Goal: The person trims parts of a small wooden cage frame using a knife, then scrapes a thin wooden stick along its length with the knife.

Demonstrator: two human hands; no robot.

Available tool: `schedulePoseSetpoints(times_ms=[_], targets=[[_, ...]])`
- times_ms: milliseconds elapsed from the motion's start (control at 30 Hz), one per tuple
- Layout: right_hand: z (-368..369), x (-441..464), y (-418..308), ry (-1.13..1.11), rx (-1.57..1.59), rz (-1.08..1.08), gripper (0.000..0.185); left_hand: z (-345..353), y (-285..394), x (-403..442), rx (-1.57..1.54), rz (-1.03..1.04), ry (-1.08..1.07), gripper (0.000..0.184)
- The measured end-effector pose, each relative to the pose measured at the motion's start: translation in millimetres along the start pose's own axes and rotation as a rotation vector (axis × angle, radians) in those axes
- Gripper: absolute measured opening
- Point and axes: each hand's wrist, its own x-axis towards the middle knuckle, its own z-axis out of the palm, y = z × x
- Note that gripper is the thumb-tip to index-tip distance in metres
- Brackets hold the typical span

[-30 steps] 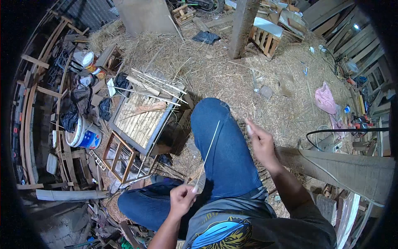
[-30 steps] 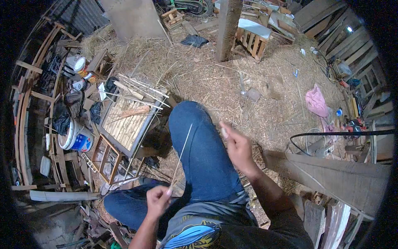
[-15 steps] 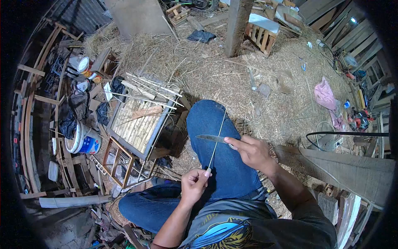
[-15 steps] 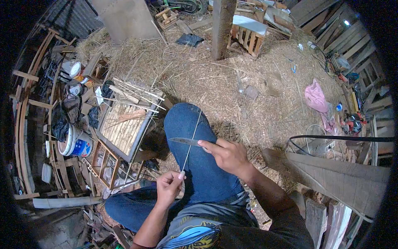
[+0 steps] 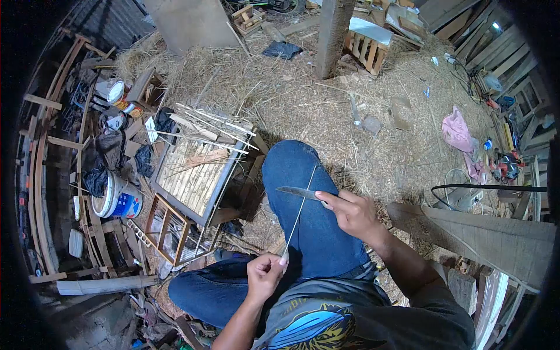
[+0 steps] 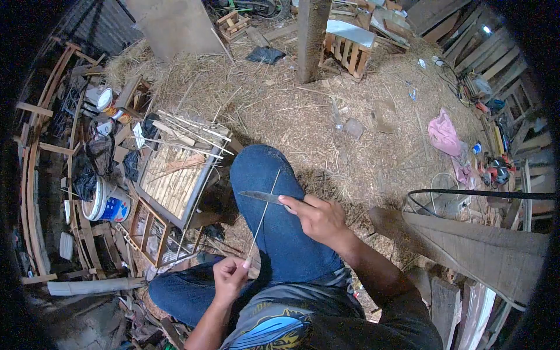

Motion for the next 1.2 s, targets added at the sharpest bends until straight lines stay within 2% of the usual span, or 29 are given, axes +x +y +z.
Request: schedulePoseSetpoints(times_ms=[267, 400, 467, 500, 600, 667, 700, 800, 1200], targets=[[0.4, -0.2, -0.5, -0.006, 0.015, 0.004, 0.041, -32.0, -4.4, -33.5, 0.064, -0.019, 0.058, 0.021], [-2.5, -0.8, 1.3, -0.008, 0.067, 0.072, 0.038, -57.0, -14.1, -59.1, 0.147, 0.009, 0.078, 0.021], [4.8, -1.2, 4.3, -0.005, 0.128, 0.096, 0.037, -62.7, -15.5, -66.8, 0.099, -0.101, 0.072, 0.019], [17.8, -1.6, 10.5, 0.176, 0.269, 0.111, 0.036, -58.3, -10.2, -65.4, 0.075, -0.125, 0.058, 0.020], [17.0, -4.2, 12.5, 0.361, 0.348, 0.104, 0.034, -39.8, -7.0, -42.0, 0.154, -0.002, -0.001, 0.022], [-4.4, -8.6, -1.3, 0.097, 0.232, 0.136, 0.035, -26.0, -12.9, -22.7, 0.097, -0.011, -0.013, 0.024], [-8.5, -8.7, -6.9, 0.074, 0.117, 0.065, 0.037, -18.0, -11.1, -12.2, 0.102, -0.015, -0.032, 0.024], [-8.5, -5.9, -6.2, 0.040, 0.027, -0.035, 0.040, 0.7, -1.4, 4.5, 0.063, -0.012, -0.077, 0.023], [-0.6, -3.0, 2.5, 0.001, 0.003, -0.019, 0.042, 1.4, 11.9, 7.4, 0.043, -0.029, -0.092, 0.024]])
